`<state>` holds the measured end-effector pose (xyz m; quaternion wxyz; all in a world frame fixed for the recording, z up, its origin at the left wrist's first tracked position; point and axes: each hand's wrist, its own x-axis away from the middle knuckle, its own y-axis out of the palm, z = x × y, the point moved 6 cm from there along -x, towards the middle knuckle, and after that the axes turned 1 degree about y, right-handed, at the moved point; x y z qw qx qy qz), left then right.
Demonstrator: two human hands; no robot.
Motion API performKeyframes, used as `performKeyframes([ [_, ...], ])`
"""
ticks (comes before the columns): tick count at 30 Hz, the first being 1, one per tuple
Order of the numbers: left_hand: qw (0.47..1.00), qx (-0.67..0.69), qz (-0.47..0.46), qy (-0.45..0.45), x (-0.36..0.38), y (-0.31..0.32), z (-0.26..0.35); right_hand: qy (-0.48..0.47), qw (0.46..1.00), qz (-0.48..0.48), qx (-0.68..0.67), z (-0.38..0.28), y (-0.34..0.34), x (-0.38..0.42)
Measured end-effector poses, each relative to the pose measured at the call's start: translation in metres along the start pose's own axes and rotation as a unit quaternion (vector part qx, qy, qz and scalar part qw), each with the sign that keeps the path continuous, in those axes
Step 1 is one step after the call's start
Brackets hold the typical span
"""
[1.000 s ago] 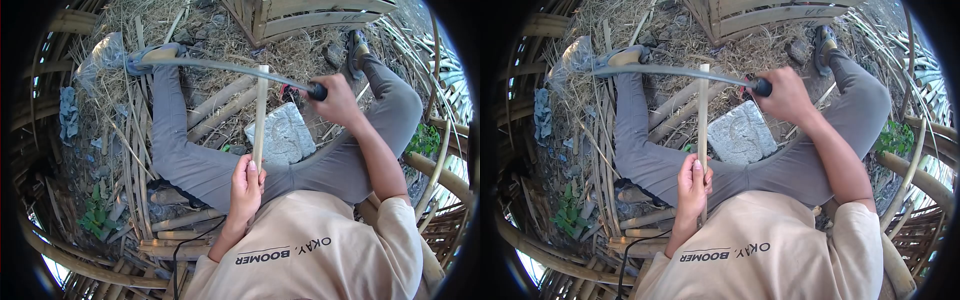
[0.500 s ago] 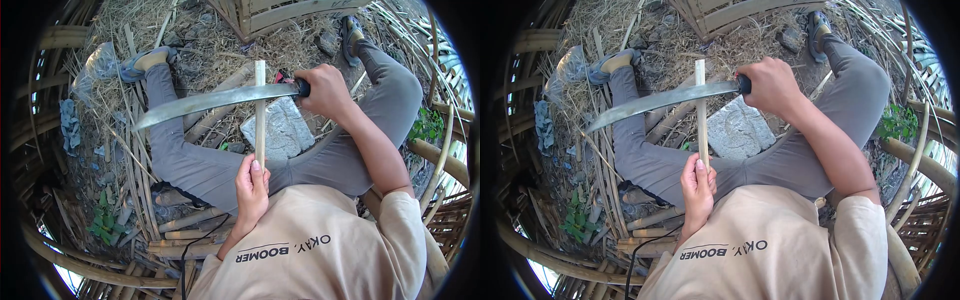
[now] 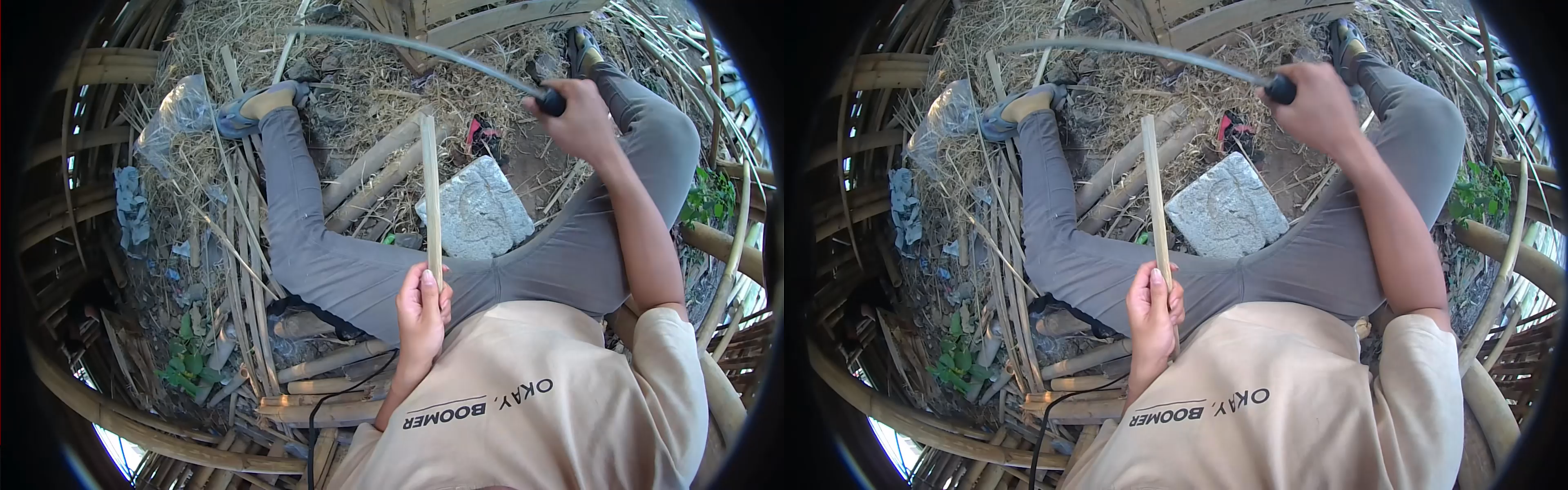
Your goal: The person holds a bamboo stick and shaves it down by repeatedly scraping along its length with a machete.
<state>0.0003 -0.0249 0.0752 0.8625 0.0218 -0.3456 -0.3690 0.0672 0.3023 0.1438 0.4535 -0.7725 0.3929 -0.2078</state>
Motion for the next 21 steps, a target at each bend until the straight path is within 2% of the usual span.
performKeyframes([
  [3,1.0,-0.022,0.0,0.012,-0.004,0.0,-0.002,-0.062,0.992,-0.112,-0.018,-0.023,0.03,0.008],
  [4,1.0,-0.014,-0.014,-0.015,-0.006,0.0,-0.006,-0.084,0.989,-0.118,-0.019,-0.031,0.034,0.009],
  [9,0.995,0.027,-0.084,-0.037,-0.007,0.01,-0.003,-0.161,0.978,-0.135,0.011,-0.048,0.051,0.014],
  [14,0.978,0.139,-0.116,-0.103,-0.009,0.01,0.003,-0.147,0.977,-0.152,-0.011,-0.051,0.047,0.015],
  [16,0.977,0.061,-0.179,-0.099,-0.011,0.0,0.002,-0.148,0.976,-0.162,-0.014,-0.054,0.046,0.015],
  [17,0.973,0.022,-0.211,-0.096,-0.012,-0.001,0.002,-0.149,0.975,-0.163,-0.017,-0.057,0.045,0.016],
  [21,0.983,-0.037,-0.171,0.057,-0.02,0.001,0.021,-0.152,0.974,-0.166,-0.027,-0.059,0.042,0.018],
])
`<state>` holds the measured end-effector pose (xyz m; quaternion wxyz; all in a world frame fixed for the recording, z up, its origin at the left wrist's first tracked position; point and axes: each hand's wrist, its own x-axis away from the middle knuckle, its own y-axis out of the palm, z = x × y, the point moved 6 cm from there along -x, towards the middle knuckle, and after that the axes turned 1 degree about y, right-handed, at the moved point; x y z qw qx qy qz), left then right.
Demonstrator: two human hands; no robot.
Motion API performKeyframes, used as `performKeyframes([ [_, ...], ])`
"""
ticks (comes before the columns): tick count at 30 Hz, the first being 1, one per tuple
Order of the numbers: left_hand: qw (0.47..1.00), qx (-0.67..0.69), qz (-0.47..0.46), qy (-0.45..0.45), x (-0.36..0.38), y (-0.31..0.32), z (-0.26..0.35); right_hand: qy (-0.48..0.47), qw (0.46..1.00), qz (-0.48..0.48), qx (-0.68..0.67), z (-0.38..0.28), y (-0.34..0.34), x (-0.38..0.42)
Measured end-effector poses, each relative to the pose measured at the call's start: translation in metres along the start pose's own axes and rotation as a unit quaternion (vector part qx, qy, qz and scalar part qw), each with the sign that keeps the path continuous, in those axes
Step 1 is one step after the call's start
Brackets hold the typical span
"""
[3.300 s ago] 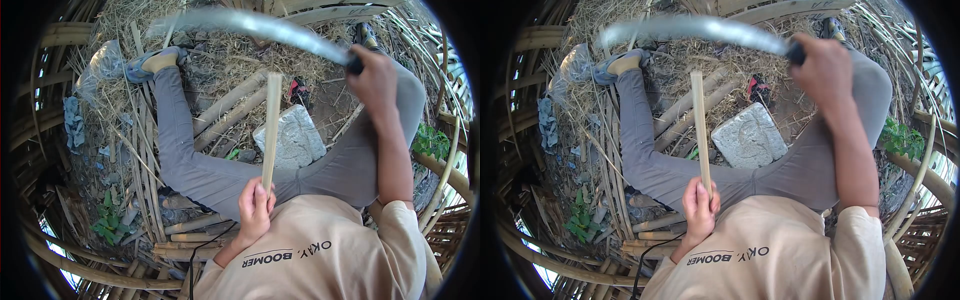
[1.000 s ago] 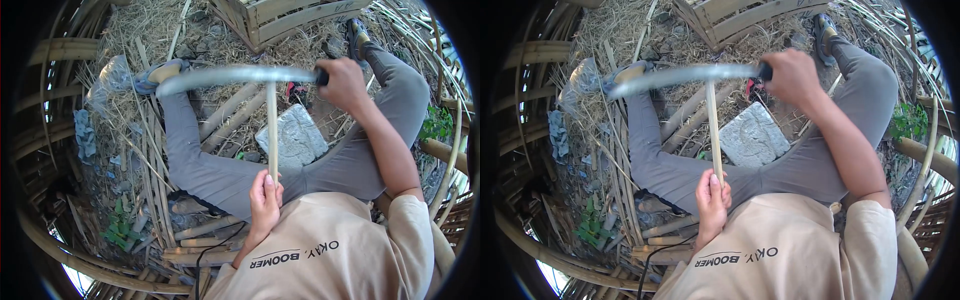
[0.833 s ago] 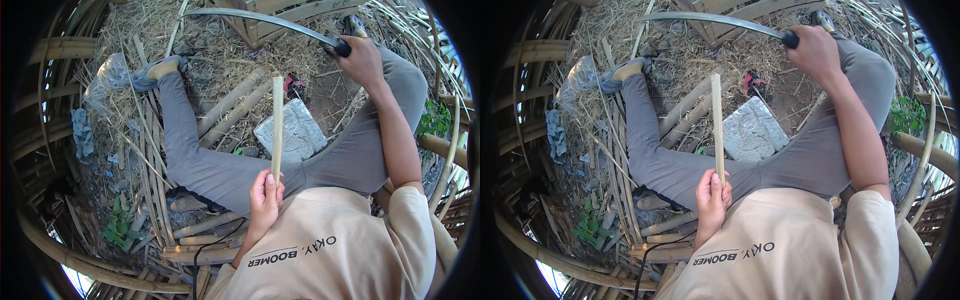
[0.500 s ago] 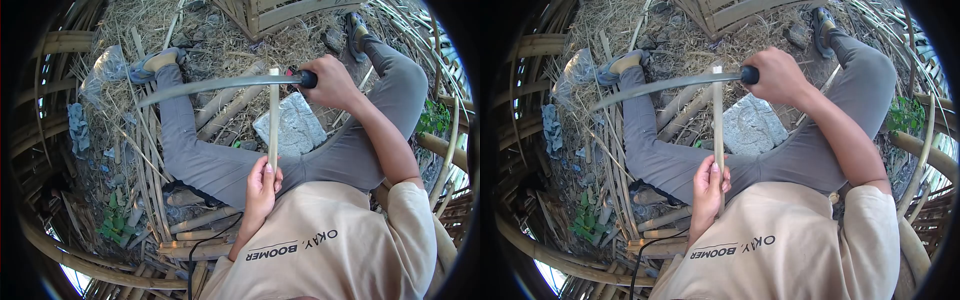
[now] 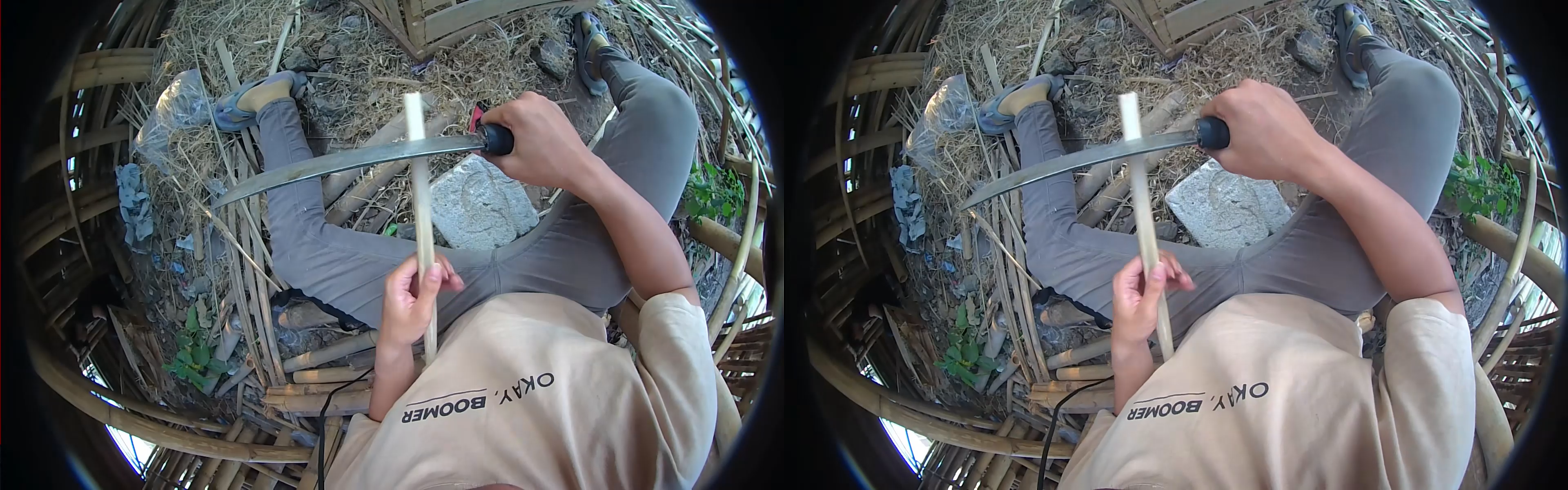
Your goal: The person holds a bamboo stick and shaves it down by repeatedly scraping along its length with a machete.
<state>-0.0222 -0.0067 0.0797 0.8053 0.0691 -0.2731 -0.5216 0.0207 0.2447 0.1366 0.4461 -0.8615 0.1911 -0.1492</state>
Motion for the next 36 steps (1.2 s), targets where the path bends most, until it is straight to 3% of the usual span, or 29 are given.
performKeyframes([
  [2,0.996,0.008,0.034,0.078,-0.001,0.0,0.005,0.0,1.0,0.009,-0.002,0.002,-0.003,0.001],
  [3,0.994,0.061,0.062,0.065,0.001,0.003,0.003,0.0,1.0,0.011,-0.005,0.002,-0.002,0.002],
  [7,0.977,0.21,-0.02,-0.017,0.008,0.011,-0.006,-0.003,1.0,0.018,0.016,0.005,-0.008,0.001],
  [10,0.98,0.196,-0.031,-0.015,0.01,0.02,0.005,-0.006,0.999,0.026,0.024,0.005,-0.01,0.003],
  [13,0.998,-0.008,0.028,-0.062,0.014,0.028,0.007,-0.023,0.997,0.062,0.027,0.004,-0.01,0.008],
  [16,0.99,-0.078,0.074,-0.09,0.016,0.032,0.01,-0.02,0.996,0.088,0.021,0.003,-0.007,0.009],
  [22,0.978,0.089,0.029,-0.189,0.023,0.041,0.014,-0.001,0.997,0.067,0.046,0.006,-0.01,0.006],
  [25,0.98,0.105,0.014,-0.169,0.026,0.043,0.018,0.011,0.993,0.092,0.068,0.015,-0.019,0.003],
  [28,0.977,0.13,-0.029,-0.164,0.035,0.044,0.016,0.018,0.972,0.222,0.08,0.033,-0.036,0.006],
  [31,0.976,0.104,-0.134,-0.136,0.041,0.059,0.022,0.054,0.966,0.229,0.102,0.048,-0.046,0.01],
  [36,0.989,0.13,-0.051,-0.037,0.033,0.026,0.021,0.1,0.983,0.153,-0.002,0.036,-0.042,0.01],
])
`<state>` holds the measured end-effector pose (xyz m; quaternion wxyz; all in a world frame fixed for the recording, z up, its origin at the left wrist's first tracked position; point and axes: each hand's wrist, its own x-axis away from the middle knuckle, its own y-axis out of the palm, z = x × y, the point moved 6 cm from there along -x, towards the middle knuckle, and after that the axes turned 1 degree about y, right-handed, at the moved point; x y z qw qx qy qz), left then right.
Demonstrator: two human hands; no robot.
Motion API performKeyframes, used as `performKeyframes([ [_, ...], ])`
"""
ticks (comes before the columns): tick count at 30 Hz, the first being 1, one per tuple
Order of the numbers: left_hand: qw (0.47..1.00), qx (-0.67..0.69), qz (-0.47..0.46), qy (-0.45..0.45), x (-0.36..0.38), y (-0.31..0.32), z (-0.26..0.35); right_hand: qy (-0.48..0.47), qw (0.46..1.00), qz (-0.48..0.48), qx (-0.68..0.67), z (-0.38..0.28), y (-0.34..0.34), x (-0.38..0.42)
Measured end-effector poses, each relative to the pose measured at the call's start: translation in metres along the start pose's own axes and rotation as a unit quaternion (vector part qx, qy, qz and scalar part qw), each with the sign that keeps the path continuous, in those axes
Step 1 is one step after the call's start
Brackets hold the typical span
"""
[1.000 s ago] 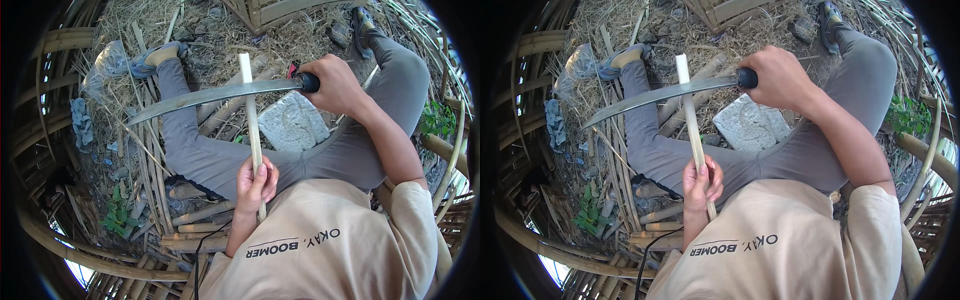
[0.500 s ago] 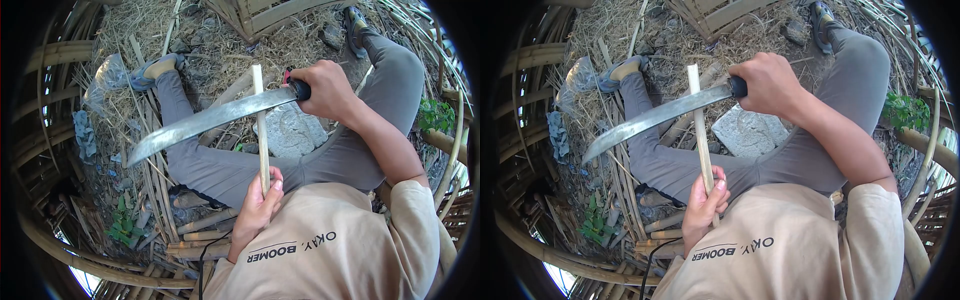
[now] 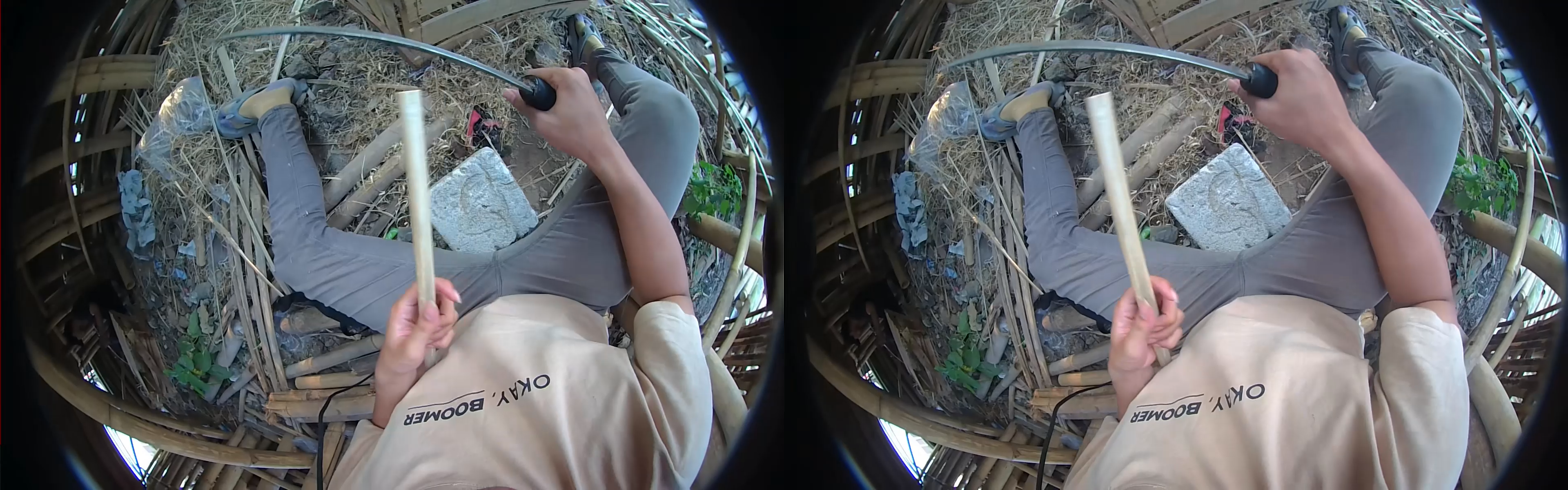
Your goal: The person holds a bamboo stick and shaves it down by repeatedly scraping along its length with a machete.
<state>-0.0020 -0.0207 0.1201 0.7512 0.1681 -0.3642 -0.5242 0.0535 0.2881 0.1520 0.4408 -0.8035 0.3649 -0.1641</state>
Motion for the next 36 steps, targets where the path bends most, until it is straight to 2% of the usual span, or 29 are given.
performKeyframes([
  [2,0.999,-0.017,0.03,0.008,0.002,-0.015,0.003,-0.013,0.999,-0.018,-0.023,-0.002,0.004,-0.001],
  [6,0.98,-0.16,0.119,-0.001,-0.002,-0.037,0.008,-0.019,0.997,-0.062,-0.044,-0.014,0.013,0.002],
  [11,0.965,-0.166,0.196,0.051,-0.02,-0.041,0.006,-0.043,0.989,-0.137,-0.045,-0.032,0.03,0.011],
  [14,0.931,-0.277,0.226,0.072,-0.027,-0.04,-0.002,-0.11,0.985,-0.102,-0.081,-0.041,0.036,0.017],
  [16,0.93,-0.249,0.266,0.046,-0.028,-0.023,-0.011,-0.099,0.986,-0.12,-0.052,-0.043,0.036,0.019],
  [18,0.906,-0.326,0.261,0.071,-0.03,-0.011,-0.015,-0.106,0.988,-0.108,-0.011,-0.039,0.036,0.019],
  [19,0.923,-0.282,0.26,0.041,-0.027,-0.014,-0.023,-0.107,0.989,-0.101,0.019,-0.036,0.034,0.02],
  [22,0.923,-0.298,0.242,0.021,-0.027,-0.014,-0.029,-0.107,0.985,-0.101,0.091,-0.029,0.031,0.019],
  [25,0.869,-0.413,0.265,0.069,-0.028,-0.007,-0.021,-0.09,0.979,-0.123,0.132,-0.025,0.03,0.015],
  [28,0.842,-0.465,0.269,0.063,-0.026,-0.005,-0.021,-0.123,0.98,-0.097,0.125,-0.022,0.03,0.017],
  [29,0.841,-0.462,0.274,0.063,-0.026,-0.003,-0.019,-0.146,0.978,-0.069,0.131,-0.027,0.027,0.017],
  [32,0.853,-0.441,0.271,0.06,-0.026,-0.006,-0.019,-0.122,0.977,-0.099,0.147,-0.03,0.031,0.012],
  [36,0.89,-0.381,0.247,0.023,-0.018,-0.013,-0.038,-0.099,0.982,-0.035,0.158,-0.02,0.021,0.004],
])
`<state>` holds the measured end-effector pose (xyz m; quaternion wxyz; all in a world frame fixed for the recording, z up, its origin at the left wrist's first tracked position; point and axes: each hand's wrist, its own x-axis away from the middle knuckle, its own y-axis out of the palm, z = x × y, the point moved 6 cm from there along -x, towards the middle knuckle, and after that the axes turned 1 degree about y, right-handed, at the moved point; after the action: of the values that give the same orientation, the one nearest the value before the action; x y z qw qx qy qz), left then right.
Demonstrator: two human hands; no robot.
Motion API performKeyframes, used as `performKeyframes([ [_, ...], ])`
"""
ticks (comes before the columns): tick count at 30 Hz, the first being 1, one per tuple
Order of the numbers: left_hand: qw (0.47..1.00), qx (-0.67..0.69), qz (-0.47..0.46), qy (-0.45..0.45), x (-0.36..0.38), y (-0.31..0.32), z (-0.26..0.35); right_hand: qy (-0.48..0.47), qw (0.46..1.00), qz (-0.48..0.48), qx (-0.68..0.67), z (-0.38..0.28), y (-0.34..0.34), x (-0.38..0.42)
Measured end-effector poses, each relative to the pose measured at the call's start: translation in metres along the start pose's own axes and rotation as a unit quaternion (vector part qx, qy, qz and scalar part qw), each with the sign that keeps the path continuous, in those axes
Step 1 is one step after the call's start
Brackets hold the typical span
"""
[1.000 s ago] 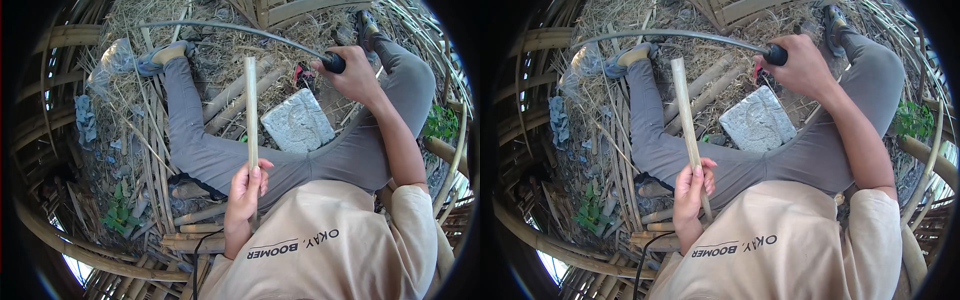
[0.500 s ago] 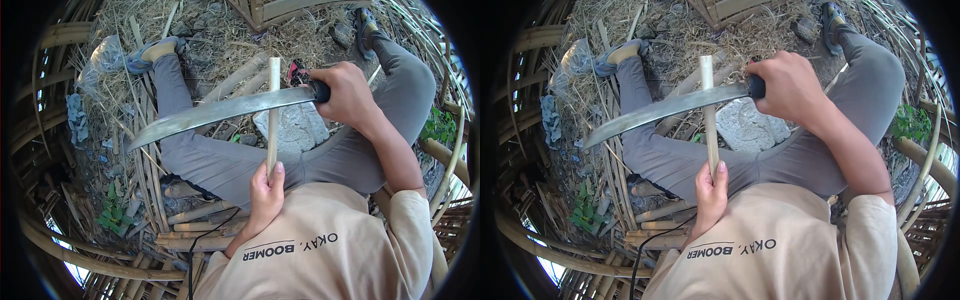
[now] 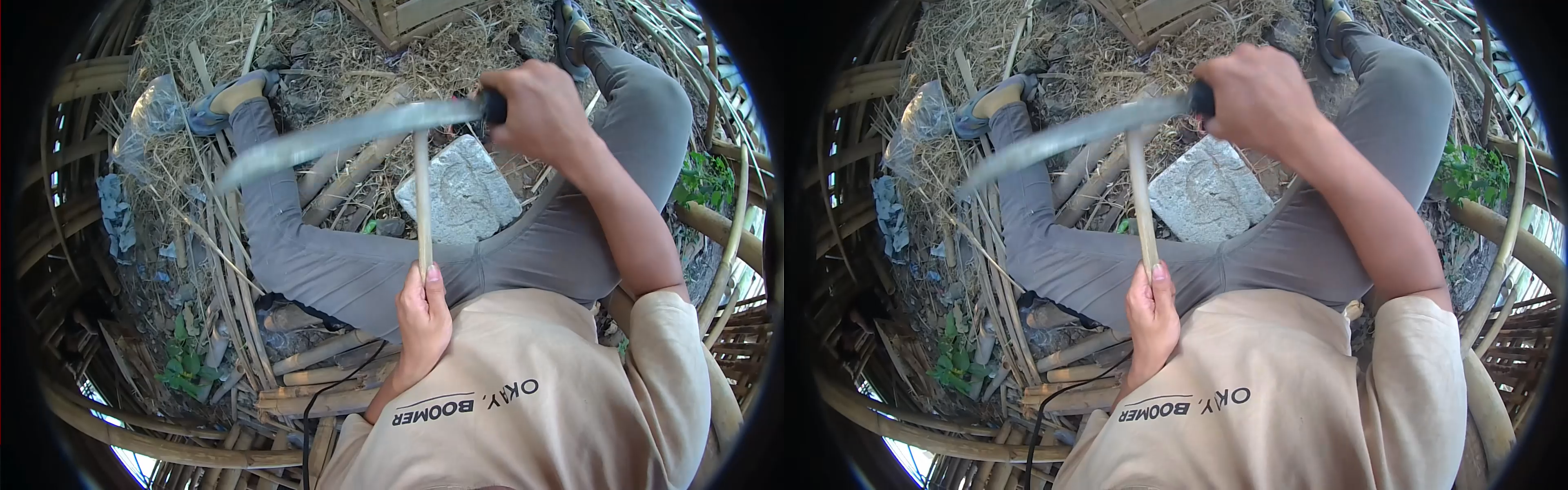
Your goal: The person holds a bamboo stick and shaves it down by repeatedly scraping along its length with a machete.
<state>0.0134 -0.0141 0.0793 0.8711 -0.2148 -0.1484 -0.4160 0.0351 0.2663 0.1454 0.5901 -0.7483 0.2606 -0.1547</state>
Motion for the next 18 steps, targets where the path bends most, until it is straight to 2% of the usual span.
performKeyframes([
  [1,1.0,-0.001,0.0,0.016,0.003,0.001,0.001,0.015,0.998,0.048,0.025,0.01,-0.003,-0.002],
  [3,0.999,-0.003,-0.001,0.048,0.009,0.001,0.004,0.074,0.994,0.055,0.056,0.032,-0.007,-0.008],
  [6,0.98,0.174,-0.042,-0.089,-0.005,-0.002,-0.013,0.1,0.992,0.06,0.054,0.049,-0.01,-0.002],
  [7,0.94,0.277,-0.109,-0.168,-0.007,0.0,-0.016,0.102,0.991,0.064,0.05,0.052,-0.012,0.0],
  [8,0.876,0.397,-0.177,-0.211,-0.007,0.005,-0.017,0.095,0.993,0.062,0.043,0.049,-0.012,0.003],
  [10,0.7,0.59,-0.294,-0.275,-0.011,0.001,-0.02,0.086,0.994,0.07,0.013,0.034,-0.007,0.007],
  [11,0.707,0.59,-0.293,-0.259,-0.014,-0.005,-0.029,0.083,0.995,0.045,-0.029,0.026,-0.008,0.007],
  [13,0.825,0.466,-0.241,-0.211,-0.026,-0.02,-0.027,0.046,0.996,0.06,-0.048,0.014,-0.008,0.009],
  [15,0.903,0.359,-0.176,-0.156,-0.036,-0.029,-0.021,-0.001,0.993,0.091,-0.071,0.007,-0.007,0.01],
  [18,0.896,0.41,-0.119,-0.124,-0.041,-0.033,-0.03,0.037,0.981,-0.096,-0.162,-0.004,0.007,0.009],
])
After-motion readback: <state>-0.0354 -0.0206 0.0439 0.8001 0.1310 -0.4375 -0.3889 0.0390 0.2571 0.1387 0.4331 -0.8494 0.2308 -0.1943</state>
